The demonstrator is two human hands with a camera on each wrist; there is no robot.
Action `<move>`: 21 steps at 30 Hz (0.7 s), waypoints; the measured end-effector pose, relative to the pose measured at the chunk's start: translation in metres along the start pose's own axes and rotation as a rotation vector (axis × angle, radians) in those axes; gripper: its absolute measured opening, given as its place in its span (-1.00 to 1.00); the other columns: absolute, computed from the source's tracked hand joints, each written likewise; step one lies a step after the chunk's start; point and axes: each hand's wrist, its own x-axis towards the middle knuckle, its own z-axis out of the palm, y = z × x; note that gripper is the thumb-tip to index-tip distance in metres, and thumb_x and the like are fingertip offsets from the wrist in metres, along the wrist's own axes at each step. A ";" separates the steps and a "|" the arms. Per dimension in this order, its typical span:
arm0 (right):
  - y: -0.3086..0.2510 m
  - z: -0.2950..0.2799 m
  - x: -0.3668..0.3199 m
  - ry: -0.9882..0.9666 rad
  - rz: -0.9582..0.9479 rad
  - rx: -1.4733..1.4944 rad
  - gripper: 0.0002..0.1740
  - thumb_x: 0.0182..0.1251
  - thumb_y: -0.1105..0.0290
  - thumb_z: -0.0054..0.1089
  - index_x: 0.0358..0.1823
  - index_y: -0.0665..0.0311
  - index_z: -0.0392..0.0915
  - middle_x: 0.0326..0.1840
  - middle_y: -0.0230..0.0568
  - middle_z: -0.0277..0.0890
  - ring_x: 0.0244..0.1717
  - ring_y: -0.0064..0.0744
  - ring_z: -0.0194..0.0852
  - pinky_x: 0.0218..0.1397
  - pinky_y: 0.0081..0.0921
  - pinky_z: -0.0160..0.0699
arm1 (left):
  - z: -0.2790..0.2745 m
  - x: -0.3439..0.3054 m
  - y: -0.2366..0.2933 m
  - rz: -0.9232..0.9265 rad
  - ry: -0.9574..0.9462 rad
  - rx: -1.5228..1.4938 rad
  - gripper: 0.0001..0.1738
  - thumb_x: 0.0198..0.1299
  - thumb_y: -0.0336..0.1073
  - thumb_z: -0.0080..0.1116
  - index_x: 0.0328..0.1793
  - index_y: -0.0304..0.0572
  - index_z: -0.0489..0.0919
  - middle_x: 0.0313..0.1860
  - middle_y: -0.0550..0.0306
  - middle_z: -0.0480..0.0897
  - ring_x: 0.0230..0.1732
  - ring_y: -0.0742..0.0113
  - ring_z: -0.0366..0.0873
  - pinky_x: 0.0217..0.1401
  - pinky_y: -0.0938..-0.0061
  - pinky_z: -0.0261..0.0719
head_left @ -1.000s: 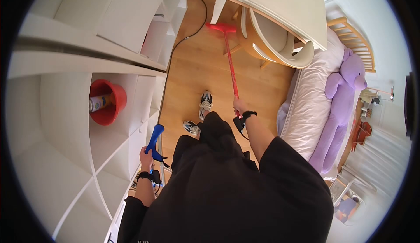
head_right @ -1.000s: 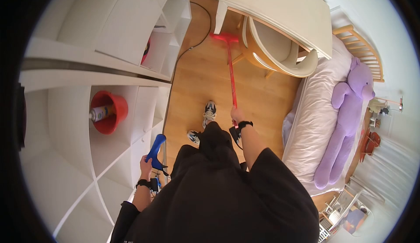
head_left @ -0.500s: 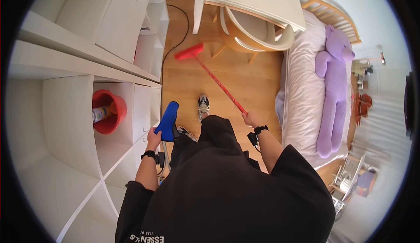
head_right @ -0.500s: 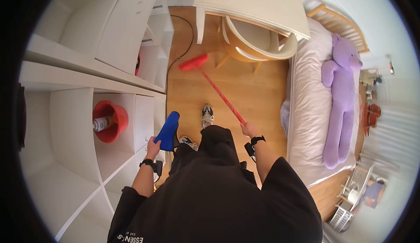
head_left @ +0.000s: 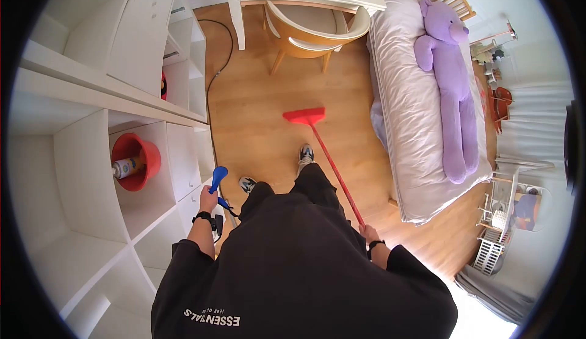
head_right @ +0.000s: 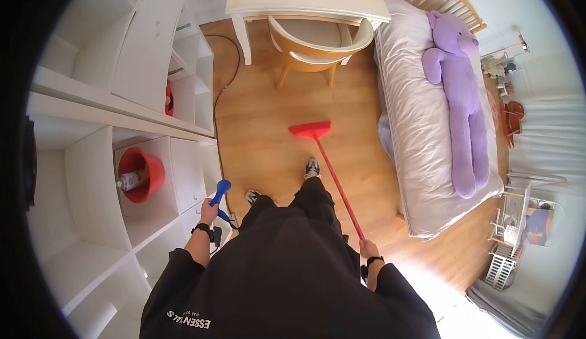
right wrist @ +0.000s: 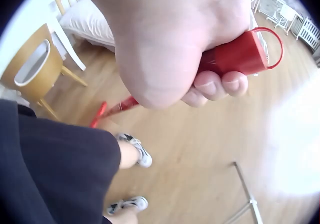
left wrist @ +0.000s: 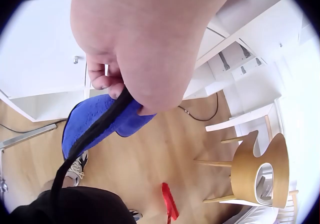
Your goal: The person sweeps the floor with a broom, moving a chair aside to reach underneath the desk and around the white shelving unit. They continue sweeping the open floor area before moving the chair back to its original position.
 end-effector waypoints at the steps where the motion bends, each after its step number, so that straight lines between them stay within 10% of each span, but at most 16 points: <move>1: 0.005 0.001 0.004 0.005 0.027 0.016 -0.45 0.23 -0.06 -0.14 -0.28 0.38 0.49 -0.30 0.28 0.48 -0.14 0.19 0.45 -0.07 -0.06 0.42 | 0.004 -0.003 0.002 0.000 0.009 0.000 -0.66 -0.05 -0.34 0.13 -0.11 -0.28 0.44 -0.33 -0.10 0.57 -0.27 0.08 0.56 -0.17 0.33 0.48; 7: -0.001 -0.028 0.135 0.052 -0.104 0.020 -0.42 0.26 -0.05 -0.18 -0.35 0.43 0.52 -0.40 0.30 0.47 -0.19 0.24 0.44 -0.17 0.00 0.43 | 0.035 -0.027 0.037 -0.057 0.137 -0.022 -0.64 -0.04 -0.29 0.17 -0.09 -0.25 0.46 -0.31 -0.11 0.58 -0.26 0.07 0.56 -0.16 0.34 0.49; 10: -0.042 -0.072 0.231 -0.053 -0.234 -0.015 -0.34 0.31 -0.10 -0.36 -0.40 0.41 0.50 -0.64 0.12 0.47 -0.58 0.07 0.51 -0.54 -0.12 0.47 | 0.060 -0.035 0.067 -0.012 0.221 -0.017 -0.64 -0.03 -0.27 0.18 -0.11 -0.32 0.47 -0.34 -0.09 0.59 -0.30 0.10 0.56 -0.18 0.34 0.50; 17: -0.129 -0.188 0.231 -0.418 -0.209 0.321 -0.59 0.30 -0.06 -0.23 -0.45 0.13 0.27 -0.82 -0.35 0.20 -0.86 -0.41 0.20 -0.82 -0.42 0.21 | 0.073 -0.074 0.158 -0.032 0.417 -0.206 -0.58 -0.05 -0.20 0.21 -0.10 -0.35 0.55 -0.32 -0.13 0.63 -0.26 0.13 0.60 -0.14 0.37 0.51; 21: -0.106 -0.203 0.232 -0.444 -0.078 0.363 -0.62 0.25 0.02 -0.06 -0.50 0.18 0.26 -0.84 -0.34 0.15 -0.89 -0.39 0.19 -0.85 -0.42 0.19 | 0.044 -0.095 0.187 -0.347 0.093 -0.601 -0.67 0.03 -0.20 0.18 -0.14 -0.26 0.58 -0.49 0.14 0.58 -0.48 0.26 0.52 -0.25 0.44 0.51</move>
